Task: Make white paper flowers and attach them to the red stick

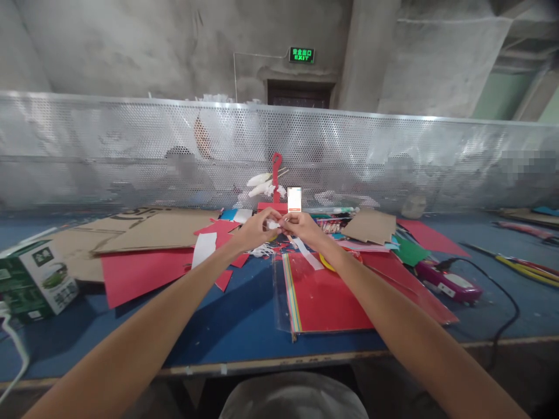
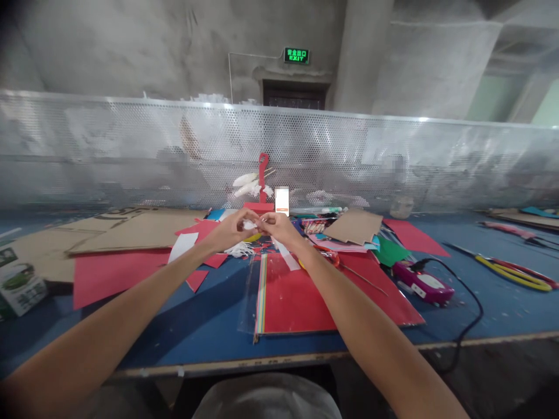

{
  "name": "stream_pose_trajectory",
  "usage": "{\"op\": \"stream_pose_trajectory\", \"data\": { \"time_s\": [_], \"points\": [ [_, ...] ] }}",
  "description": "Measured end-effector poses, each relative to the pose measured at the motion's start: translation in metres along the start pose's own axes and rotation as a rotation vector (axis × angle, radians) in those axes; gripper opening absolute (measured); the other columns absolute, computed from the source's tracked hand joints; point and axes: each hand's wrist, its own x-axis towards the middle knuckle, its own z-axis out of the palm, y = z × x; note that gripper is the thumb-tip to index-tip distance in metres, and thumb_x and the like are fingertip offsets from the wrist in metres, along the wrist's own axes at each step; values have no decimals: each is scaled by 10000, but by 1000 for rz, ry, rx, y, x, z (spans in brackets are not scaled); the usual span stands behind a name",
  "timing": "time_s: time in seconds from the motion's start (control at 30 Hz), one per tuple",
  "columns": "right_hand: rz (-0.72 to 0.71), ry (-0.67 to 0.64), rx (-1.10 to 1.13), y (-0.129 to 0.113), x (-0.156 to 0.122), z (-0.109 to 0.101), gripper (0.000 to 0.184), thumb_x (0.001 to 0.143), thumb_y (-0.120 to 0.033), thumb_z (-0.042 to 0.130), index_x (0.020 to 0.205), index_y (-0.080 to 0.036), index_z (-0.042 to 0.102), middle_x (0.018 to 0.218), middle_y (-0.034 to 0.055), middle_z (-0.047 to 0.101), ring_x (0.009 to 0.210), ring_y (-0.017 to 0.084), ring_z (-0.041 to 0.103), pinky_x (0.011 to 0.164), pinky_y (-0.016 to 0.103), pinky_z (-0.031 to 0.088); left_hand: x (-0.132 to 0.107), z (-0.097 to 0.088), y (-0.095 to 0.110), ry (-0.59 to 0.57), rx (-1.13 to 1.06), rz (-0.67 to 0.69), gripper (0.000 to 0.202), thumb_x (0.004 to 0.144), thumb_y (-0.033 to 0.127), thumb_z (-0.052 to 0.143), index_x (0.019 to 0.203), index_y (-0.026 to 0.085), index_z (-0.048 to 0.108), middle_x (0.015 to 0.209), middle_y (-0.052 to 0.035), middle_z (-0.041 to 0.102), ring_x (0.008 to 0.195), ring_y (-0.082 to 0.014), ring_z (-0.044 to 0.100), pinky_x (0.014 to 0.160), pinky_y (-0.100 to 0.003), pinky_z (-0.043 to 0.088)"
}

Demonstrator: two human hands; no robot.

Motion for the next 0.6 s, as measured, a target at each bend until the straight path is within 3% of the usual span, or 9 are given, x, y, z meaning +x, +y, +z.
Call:
{"op": "stream_pose_trajectory", "data": {
  "time_s": [0.3, 0.6],
  "points": [
    [14, 65, 14, -5, -4, 5, 399, 616, -458, 818, 805, -151, 648, 705, 42, 693, 656, 136, 640, 662, 263, 512, 2, 5, -4, 142, 61, -1, 132, 842, 303, 570, 913, 194, 597, 869, -20, 629, 628, -108, 492, 584, -243, 387],
    [-79, 95, -49, -4, -1, 2, 293, 674, -383, 769, 842, -155, 693, 718, 36, 683, 653, 137, 624, 688, 285, 517, 3, 6, -5, 161, -80, -12, 227, 794, 317, 640, 970, 190, 574, 916, -23, 594, 691, -114, 509, 623, -244, 426]
  ]
}}
